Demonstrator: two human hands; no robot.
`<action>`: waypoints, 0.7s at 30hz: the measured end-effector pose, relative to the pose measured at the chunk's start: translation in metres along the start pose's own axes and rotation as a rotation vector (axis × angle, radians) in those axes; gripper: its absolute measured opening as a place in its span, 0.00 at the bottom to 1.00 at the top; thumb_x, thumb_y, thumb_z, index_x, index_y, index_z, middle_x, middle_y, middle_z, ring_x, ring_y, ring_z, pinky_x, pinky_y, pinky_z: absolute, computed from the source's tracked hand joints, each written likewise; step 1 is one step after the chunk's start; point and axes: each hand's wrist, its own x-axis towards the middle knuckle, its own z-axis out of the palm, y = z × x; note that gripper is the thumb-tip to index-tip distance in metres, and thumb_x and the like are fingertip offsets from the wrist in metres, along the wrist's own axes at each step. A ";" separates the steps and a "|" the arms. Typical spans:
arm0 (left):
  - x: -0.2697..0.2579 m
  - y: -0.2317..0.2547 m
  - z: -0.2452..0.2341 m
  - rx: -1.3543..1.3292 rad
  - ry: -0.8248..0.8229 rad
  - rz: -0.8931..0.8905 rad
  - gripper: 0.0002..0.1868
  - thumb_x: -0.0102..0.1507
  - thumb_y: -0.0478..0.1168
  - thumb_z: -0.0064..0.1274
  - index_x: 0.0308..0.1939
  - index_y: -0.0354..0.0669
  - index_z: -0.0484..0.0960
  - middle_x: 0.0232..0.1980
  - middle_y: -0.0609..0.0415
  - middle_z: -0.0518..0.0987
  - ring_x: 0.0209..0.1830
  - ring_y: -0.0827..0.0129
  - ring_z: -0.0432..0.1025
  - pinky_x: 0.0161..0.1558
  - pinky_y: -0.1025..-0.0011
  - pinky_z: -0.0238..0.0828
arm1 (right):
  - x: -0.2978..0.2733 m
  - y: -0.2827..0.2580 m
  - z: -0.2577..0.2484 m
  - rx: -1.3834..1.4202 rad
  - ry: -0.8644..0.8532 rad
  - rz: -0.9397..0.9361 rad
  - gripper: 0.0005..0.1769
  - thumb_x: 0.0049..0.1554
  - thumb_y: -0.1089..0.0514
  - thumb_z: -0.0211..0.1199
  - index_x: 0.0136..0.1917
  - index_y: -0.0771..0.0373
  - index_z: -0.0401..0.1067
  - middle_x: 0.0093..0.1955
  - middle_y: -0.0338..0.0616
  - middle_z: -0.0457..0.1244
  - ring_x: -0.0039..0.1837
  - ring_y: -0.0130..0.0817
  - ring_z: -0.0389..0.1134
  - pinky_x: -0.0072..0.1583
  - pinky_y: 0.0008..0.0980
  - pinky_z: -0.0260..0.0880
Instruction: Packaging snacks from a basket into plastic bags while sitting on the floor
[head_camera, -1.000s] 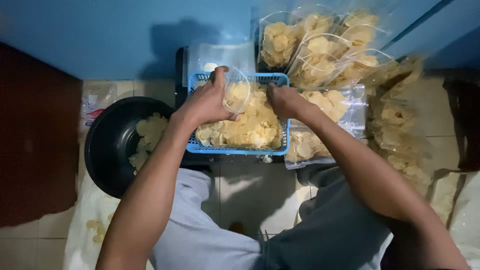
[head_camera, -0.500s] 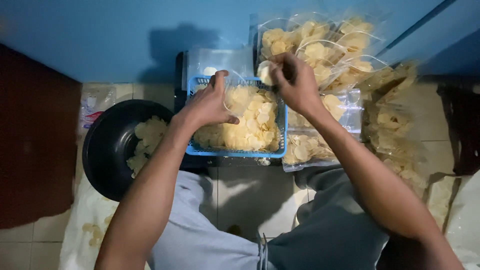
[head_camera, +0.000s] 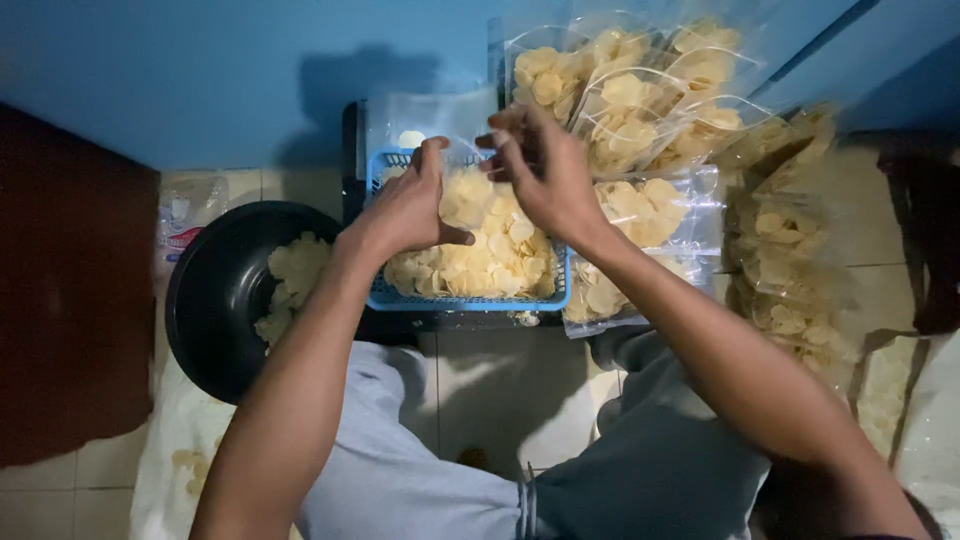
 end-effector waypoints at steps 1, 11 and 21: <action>-0.003 0.005 -0.006 0.011 -0.032 -0.017 0.61 0.51 0.50 0.76 0.73 0.41 0.45 0.70 0.25 0.63 0.52 0.23 0.71 0.46 0.37 0.67 | 0.002 0.001 -0.002 -0.051 0.042 -0.037 0.13 0.68 0.57 0.50 0.61 0.67 0.67 0.51 0.57 0.71 0.47 0.41 0.76 0.47 0.38 0.80; 0.000 -0.015 0.011 -0.275 0.426 0.042 0.52 0.51 0.46 0.77 0.65 0.48 0.51 0.60 0.52 0.72 0.52 0.56 0.76 0.46 0.60 0.76 | 0.024 0.090 -0.035 -0.731 -0.225 0.339 0.22 0.67 0.40 0.53 0.56 0.61 0.69 0.47 0.57 0.70 0.47 0.57 0.71 0.44 0.55 0.69; 0.001 -0.028 -0.001 -0.462 0.574 -0.037 0.49 0.55 0.48 0.77 0.61 0.52 0.48 0.60 0.46 0.71 0.56 0.54 0.74 0.52 0.61 0.81 | -0.004 0.173 0.013 -1.130 -0.558 0.117 0.67 0.46 0.22 0.72 0.80 0.63 0.47 0.67 0.65 0.53 0.61 0.67 0.59 0.56 0.58 0.67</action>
